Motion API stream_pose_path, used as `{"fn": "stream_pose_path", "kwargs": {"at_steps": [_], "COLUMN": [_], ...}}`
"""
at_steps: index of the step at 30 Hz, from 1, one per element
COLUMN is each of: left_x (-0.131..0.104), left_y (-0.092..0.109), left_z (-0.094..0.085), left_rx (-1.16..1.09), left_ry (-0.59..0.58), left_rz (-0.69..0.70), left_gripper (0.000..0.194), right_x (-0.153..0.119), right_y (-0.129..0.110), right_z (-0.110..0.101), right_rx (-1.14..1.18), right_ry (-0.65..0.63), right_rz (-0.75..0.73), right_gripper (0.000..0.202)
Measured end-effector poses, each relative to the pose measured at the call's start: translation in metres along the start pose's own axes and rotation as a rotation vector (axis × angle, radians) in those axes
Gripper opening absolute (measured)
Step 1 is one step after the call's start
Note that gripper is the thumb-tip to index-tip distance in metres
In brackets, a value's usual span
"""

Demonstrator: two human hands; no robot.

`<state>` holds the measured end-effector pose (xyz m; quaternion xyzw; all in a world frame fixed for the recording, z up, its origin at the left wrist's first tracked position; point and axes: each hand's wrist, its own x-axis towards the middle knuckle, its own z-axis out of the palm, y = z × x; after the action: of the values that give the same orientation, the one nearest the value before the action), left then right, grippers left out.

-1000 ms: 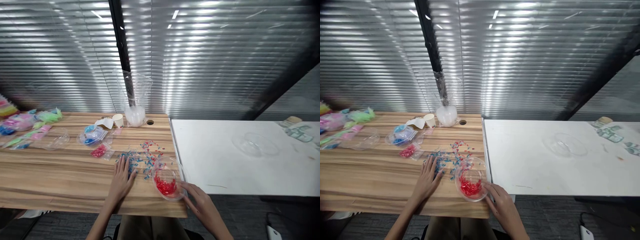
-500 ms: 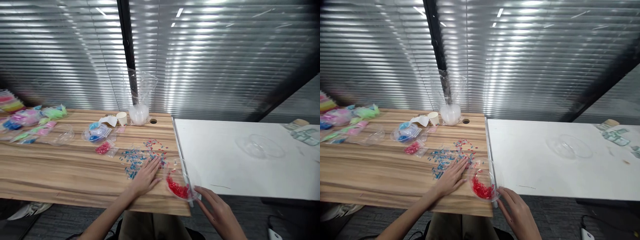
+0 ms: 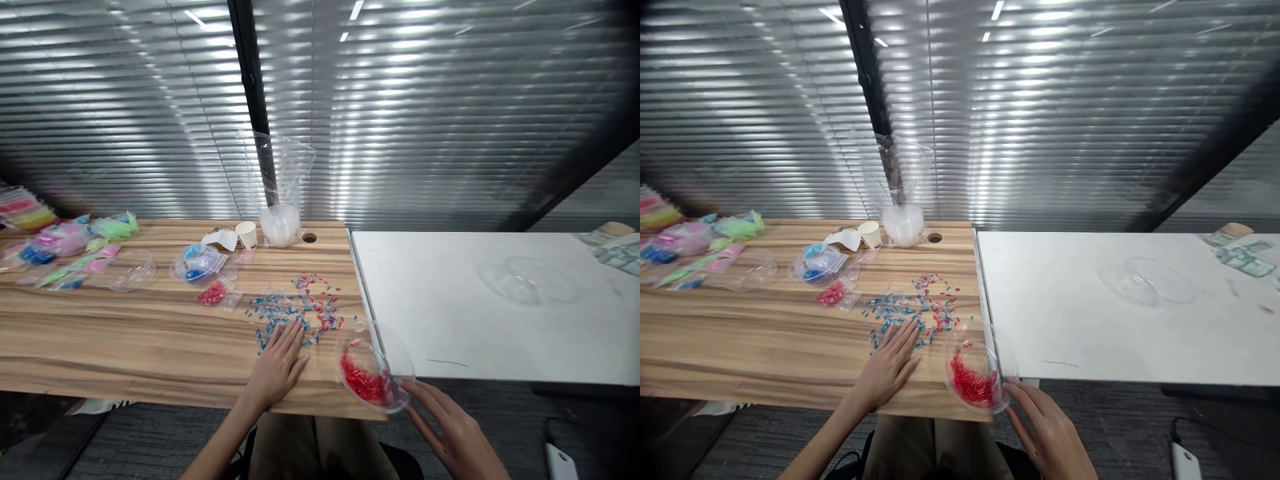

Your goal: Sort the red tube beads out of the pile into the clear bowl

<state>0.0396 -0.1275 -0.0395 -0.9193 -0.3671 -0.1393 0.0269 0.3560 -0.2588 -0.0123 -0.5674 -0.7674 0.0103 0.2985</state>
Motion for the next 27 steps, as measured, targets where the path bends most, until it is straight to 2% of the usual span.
{"fn": "stream_pose_path", "kwargs": {"at_steps": [3, 8, 12, 16, 18, 23, 27], "left_x": [-0.001, 0.007, 0.004, -0.002, 0.002, 0.026, 0.042], "left_y": [0.001, 0.004, 0.002, -0.001, -0.001, 0.007, 0.015], "left_z": [-0.003, -0.009, -0.010, -0.006, -0.004, 0.000, 0.003], "left_rx": [0.013, -0.056, -0.071, -0.074, -0.092, -0.148, -0.142], "left_ry": [0.008, -0.071, -0.096, -0.013, 0.050, 0.158, 0.139], "left_rz": [-0.006, 0.118, 0.091, 0.047, 0.027, -0.137, -0.178], "left_gripper": [0.058, 0.059, 0.058, 0.055, 0.046, 0.027, 0.025], "right_x": [0.001, 0.004, 0.003, 0.001, 0.002, 0.009, 0.011], "right_y": [0.000, -0.003, -0.010, -0.012, -0.011, -0.011, -0.014], "right_z": [0.000, 0.001, 0.001, -0.001, -0.002, -0.005, -0.007], "right_rx": [0.000, -0.015, -0.010, -0.001, 0.004, 0.017, 0.007], "right_ry": [0.005, 0.003, -0.003, 0.004, 0.009, -0.011, -0.004], "right_rz": [-0.020, -0.033, -0.025, -0.018, -0.011, 0.010, 0.000], "right_gripper": [0.029, 0.028, 0.028, 0.027, 0.027, 0.029, 0.029]}}
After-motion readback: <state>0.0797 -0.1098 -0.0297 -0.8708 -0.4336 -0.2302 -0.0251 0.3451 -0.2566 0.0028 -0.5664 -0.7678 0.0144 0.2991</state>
